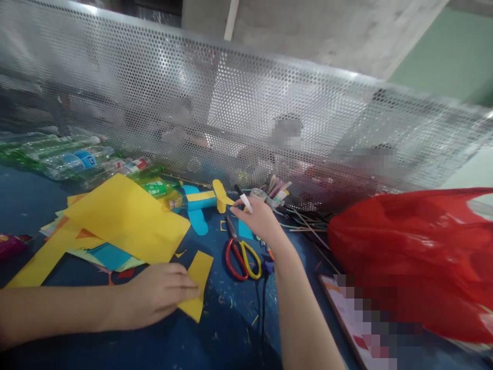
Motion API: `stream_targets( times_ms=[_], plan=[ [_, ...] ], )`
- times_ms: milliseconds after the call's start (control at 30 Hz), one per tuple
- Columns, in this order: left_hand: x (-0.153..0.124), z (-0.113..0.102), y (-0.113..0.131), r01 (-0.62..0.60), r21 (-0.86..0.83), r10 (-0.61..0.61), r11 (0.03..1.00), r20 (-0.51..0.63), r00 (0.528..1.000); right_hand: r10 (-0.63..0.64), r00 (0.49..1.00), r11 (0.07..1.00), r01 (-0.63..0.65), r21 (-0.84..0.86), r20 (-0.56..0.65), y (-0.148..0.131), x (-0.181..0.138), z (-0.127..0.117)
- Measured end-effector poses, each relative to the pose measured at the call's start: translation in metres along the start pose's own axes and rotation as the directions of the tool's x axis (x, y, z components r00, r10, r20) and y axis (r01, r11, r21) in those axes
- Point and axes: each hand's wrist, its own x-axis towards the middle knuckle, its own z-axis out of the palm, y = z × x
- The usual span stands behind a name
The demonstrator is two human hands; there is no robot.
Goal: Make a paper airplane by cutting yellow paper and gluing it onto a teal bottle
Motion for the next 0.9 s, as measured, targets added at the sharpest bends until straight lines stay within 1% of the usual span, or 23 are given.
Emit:
stream_targets(
  times_ms=[33,67,100,133,167,200,233,267,300,367,433,467,533,567,633,667,700,733,800,900],
  plan=[
    [0.005,-0.006,-0.004,0.076,-0.054,-0.08,0.996,-0.069,0.994,-0.022,0.997,0.994,0.014,0.111,0.069,-0.005,-0.003,0.0],
    [0.011,-0.013,-0.009,0.185,-0.124,-0.202,0.975,-0.136,0.97,-0.044,0.988,0.974,0.009,0.228,0.148,-0.009,-0.005,0.0],
    [0.018,-0.02,-0.016,0.312,-0.198,-0.348,0.929,-0.184,0.919,-0.072,0.97,0.942,-0.011,0.337,0.231,-0.013,-0.008,0.001],
    [0.025,-0.027,-0.025,0.43,-0.286,-0.491,0.856,-0.196,0.849,-0.102,0.947,0.907,-0.037,0.419,0.304,-0.016,-0.01,0.002],
    [0.032,-0.034,-0.034,0.495,-0.378,-0.592,0.782,-0.205,0.78,-0.129,0.926,0.883,-0.056,0.467,0.355,-0.018,-0.011,0.004],
    [0.038,-0.039,-0.044,0.531,-0.454,-0.66,0.715,-0.19,0.727,-0.149,0.912,0.873,-0.06,0.484,0.382,-0.019,-0.011,0.007],
    [0.044,-0.043,-0.054,0.556,-0.512,-0.712,0.655,-0.173,0.68,-0.151,0.91,0.876,-0.058,0.479,0.386,-0.019,-0.011,0.01],
    [0.048,-0.045,-0.063,0.56,-0.572,-0.753,0.6,-0.165,0.637,-0.138,0.917,0.886,-0.055,0.461,0.375,-0.019,-0.01,0.014],
    [0.052,-0.046,-0.071,0.526,-0.647,-0.776,0.552,-0.168,0.608,-0.12,0.926,0.897,-0.053,0.439,0.357,-0.018,-0.008,0.018],
    [0.055,-0.046,-0.082,0.441,-0.785,-0.794,0.435,-0.103,0.599,-0.091,0.942,0.907,-0.056,0.418,0.323,-0.014,-0.004,0.026],
    [0.056,-0.044,-0.089,0.397,-0.852,-0.791,0.341,-0.032,0.611,-0.081,0.95,0.906,-0.056,0.419,0.301,-0.01,-0.001,0.032],
    [0.055,-0.044,-0.091,0.395,-0.863,-0.785,0.316,-0.005,0.619,-0.083,0.954,0.905,-0.049,0.422,0.289,-0.008,0.0,0.034],
    [0.053,-0.046,-0.094,0.396,-0.861,-0.781,0.32,-0.004,0.624,-0.085,0.96,0.909,-0.035,0.416,0.268,-0.004,0.002,0.036],
    [0.052,-0.047,-0.097,0.395,-0.854,-0.789,0.338,-0.029,0.613,-0.081,0.961,0.913,-0.034,0.407,0.263,-0.003,0.002,0.037],
    [0.048,-0.051,-0.104,0.387,-0.849,-0.82,0.359,-0.089,0.565,-0.059,0.964,0.92,-0.048,0.388,0.259,0.0,0.003,0.04],
    [0.046,-0.052,-0.108,0.381,-0.857,-0.836,0.348,-0.099,0.54,-0.044,0.965,0.923,-0.061,0.38,0.259,0.0,0.003,0.042],
    [0.044,-0.052,-0.112,0.372,-0.87,-0.846,0.325,-0.091,0.525,-0.028,0.965,0.922,-0.075,0.38,0.26,0.0,0.003,0.044],
    [0.043,-0.051,-0.115,0.36,-0.884,-0.85,0.299,-0.076,0.521,-0.018,0.965,0.914,-0.091,0.396,0.262,-0.002,0.003,0.047],
    [0.042,-0.049,-0.119,0.335,-0.904,-0.842,0.265,-0.048,0.537,-0.015,0.962,0.883,-0.115,0.454,0.272,-0.006,0.001,0.052],
    [0.044,-0.045,-0.116,0.322,-0.909,-0.82,0.265,-0.037,0.571,-0.047,0.954,0.843,-0.121,0.524,0.295,-0.016,-0.002,0.059]
  ],
)
